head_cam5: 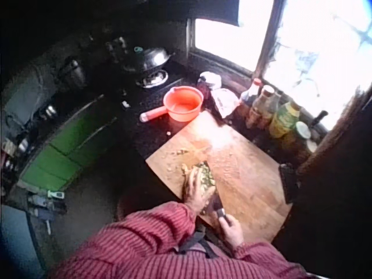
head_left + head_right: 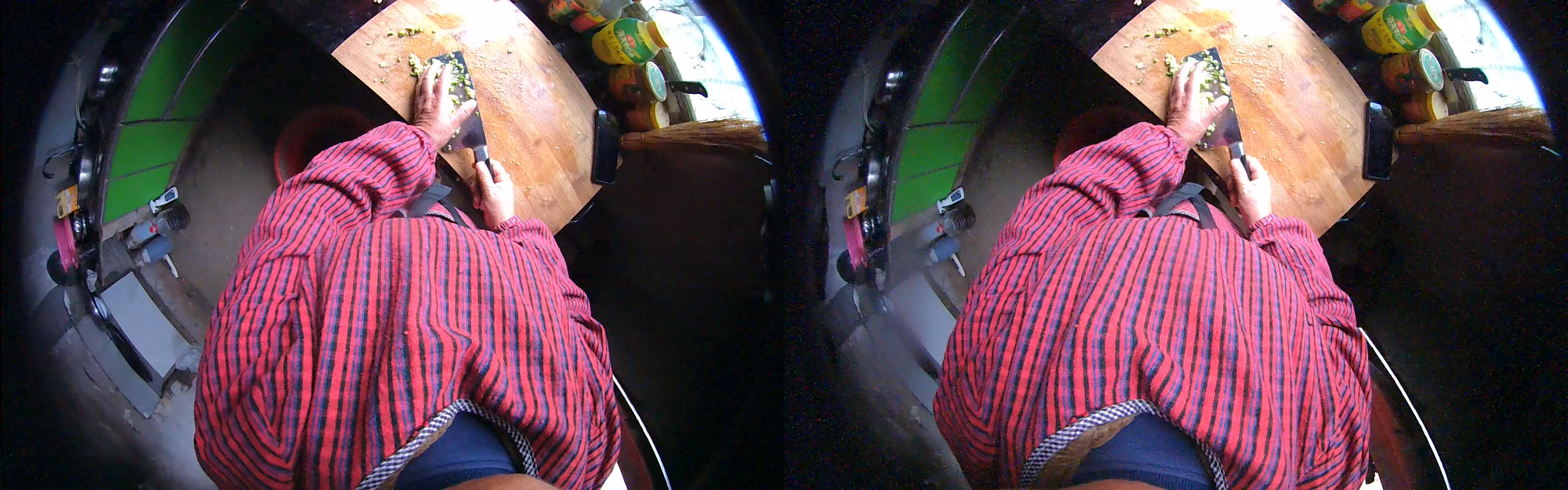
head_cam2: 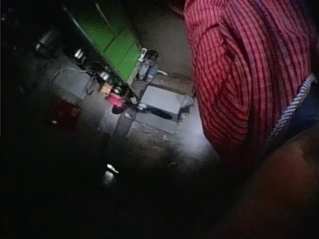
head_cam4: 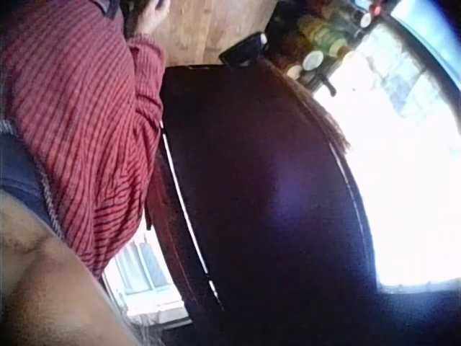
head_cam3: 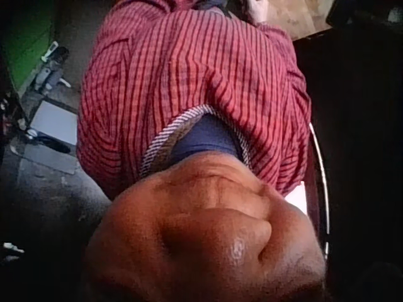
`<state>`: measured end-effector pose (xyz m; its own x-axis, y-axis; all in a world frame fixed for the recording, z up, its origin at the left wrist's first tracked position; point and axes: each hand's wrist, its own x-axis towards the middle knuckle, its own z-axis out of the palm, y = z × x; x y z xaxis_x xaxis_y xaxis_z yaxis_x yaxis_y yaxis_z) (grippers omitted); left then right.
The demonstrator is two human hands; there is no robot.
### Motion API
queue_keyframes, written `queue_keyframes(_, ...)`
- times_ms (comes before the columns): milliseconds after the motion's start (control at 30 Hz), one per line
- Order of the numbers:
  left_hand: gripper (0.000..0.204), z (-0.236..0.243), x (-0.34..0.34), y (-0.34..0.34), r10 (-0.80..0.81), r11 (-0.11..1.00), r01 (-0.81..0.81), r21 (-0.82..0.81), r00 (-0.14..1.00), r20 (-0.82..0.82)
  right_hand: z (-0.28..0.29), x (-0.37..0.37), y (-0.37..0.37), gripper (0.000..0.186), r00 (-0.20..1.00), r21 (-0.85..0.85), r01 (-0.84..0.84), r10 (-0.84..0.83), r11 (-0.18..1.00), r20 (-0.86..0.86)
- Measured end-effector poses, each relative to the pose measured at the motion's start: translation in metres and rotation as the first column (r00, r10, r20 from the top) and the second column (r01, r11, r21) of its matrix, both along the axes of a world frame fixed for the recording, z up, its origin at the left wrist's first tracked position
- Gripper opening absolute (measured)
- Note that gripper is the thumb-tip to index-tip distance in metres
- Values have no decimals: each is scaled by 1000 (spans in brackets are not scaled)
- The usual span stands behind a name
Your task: The person uses a large knife to repeatedly chop a pile of green vegetables on a wooden cutting board. They gather the chopped pieces into a pile and then scrape them into a red bowl.
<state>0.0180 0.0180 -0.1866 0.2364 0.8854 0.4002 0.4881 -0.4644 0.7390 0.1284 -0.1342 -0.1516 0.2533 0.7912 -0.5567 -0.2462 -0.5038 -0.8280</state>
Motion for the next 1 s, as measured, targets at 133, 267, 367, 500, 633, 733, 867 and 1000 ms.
queue_keyframes(133, 70, 3, -4, 7, 6, 1000, -2, -31, 993, 122, 19, -9, 10, 17, 1000, -48, -12, 11, 999, -27)
queue_keyframes(267, 66, 20, -32, 10, 50, 994, -71, 87, 973, 225, 41, -13, 26, 15, 984, 21, -175, 175, 984, 12)
queue_keyframes(367, 60, 40, -78, 9, 103, 982, -131, 133, 975, 198, 38, -26, 41, 28, 924, 201, -337, 282, 920, 259)
queue_keyframes(500, 56, 56, -137, -10, 243, 970, -241, -37, 943, 228, 36, -41, 65, 31, 630, 247, -673, 366, 697, 684)
queue_keyframes(633, 55, 21, -195, -44, 578, 813, -561, -153, 808, 111, -1, -64, 85, 24, 296, 92, -894, 423, 439, 857)
queue_keyframes(733, 53, 12, -212, -58, 609, 786, -611, -97, 792, -52, 2, -74, 83, 29, 324, 48, -885, 539, 463, 777)
queue_keyframes(867, 56, 20, -200, -62, 447, 893, -450, -35, 893, -57, -18, -87, 85, 29, 617, 250, -748, 504, 615, 604)
queue_keyframes(1000, 62, 32, -178, -68, 83, 995, -64, 77, 954, -287, 16, -91, 92, 22, 754, -23, -647, 634, 762, -172)
